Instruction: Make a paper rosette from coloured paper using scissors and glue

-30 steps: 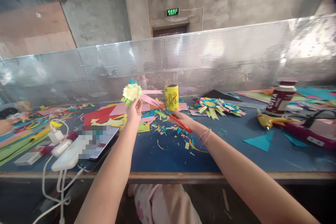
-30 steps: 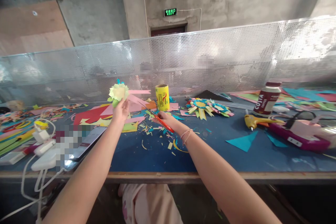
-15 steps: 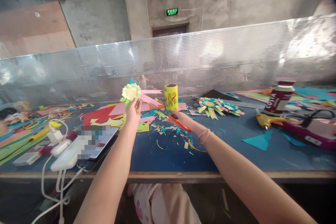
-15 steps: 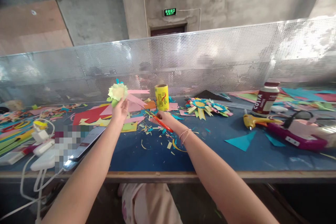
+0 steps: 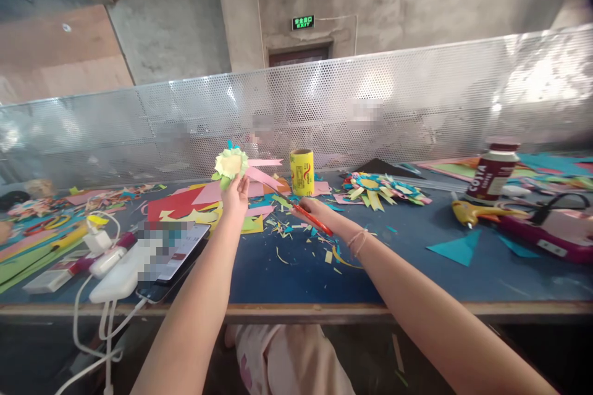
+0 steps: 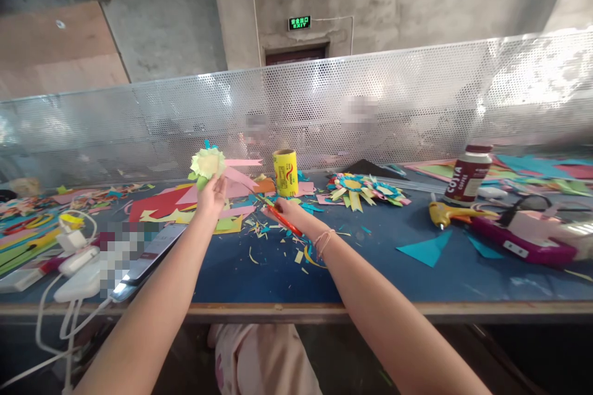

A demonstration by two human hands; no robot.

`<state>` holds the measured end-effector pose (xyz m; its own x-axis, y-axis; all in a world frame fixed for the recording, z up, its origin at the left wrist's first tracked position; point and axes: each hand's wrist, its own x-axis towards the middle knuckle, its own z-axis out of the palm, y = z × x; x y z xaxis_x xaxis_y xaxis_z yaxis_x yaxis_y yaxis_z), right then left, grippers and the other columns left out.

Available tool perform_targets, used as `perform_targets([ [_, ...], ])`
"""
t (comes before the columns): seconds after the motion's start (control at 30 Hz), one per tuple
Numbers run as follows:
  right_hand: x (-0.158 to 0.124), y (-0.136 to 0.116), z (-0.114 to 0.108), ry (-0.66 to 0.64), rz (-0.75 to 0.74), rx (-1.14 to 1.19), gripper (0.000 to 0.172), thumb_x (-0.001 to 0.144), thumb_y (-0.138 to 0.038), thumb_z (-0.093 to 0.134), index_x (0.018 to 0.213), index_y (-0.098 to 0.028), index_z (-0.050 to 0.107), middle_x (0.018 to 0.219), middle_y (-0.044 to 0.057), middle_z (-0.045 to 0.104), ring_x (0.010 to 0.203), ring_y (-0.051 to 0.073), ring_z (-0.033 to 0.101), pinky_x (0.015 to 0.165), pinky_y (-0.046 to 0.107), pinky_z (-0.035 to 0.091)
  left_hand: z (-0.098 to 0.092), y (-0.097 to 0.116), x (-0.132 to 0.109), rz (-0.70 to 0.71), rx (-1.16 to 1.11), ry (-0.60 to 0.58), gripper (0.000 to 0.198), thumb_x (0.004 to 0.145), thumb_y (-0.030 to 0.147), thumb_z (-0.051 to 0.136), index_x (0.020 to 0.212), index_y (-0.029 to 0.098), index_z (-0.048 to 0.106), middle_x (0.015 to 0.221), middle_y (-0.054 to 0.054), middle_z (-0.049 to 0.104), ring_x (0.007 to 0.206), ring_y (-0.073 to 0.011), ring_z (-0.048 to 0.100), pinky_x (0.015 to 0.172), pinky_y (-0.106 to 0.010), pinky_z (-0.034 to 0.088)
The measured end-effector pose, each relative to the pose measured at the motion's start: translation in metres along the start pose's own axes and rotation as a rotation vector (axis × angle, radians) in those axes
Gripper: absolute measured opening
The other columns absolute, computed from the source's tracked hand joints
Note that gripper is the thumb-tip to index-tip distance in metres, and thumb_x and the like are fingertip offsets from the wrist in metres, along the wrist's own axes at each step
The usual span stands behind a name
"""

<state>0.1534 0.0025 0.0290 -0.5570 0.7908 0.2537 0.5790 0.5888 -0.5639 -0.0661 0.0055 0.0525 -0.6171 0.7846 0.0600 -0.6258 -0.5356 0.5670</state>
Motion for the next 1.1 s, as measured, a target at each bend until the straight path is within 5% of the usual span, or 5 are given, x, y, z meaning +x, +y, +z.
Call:
perform_targets([
  [0.5, 0.000, 0.009, 0.003, -0.002, -0.012, 0.140, 0.039, 0.079, -0.059, 0.049, 0.073, -0.022, 0.037, 0.065, -0.002, 0.049, 0.061, 0.014, 0.047, 0.055, 0.030, 0.040, 0.000, -0.007, -0.002, -0.015, 0.038, -0.027, 0.013, 0.076, 0.004, 0.062, 0.084, 0.014, 0.060, 0.072, -0.002, 0.066, 0.070, -0.0092, 0.067, 0.075, -0.020, 0.055],
  [1.1, 0.001, -0.001, -0.001, 0.056, 0.025, -0.021, 0.043, 0.072, -0.059, 0.058, 0.065, -0.022, 0.036, 0.056, -0.004, 0.043, 0.053, 0.011, 0.039, 0.051, 0.026, 0.029, -0.003, -0.007, 0.002, -0.010, 0.029, -0.047, 0.011, 0.077, 0.003, 0.061, 0.082, 0.013, 0.060, 0.072, -0.003, 0.066, 0.069, -0.0094, 0.067, 0.071, -0.019, 0.056],
])
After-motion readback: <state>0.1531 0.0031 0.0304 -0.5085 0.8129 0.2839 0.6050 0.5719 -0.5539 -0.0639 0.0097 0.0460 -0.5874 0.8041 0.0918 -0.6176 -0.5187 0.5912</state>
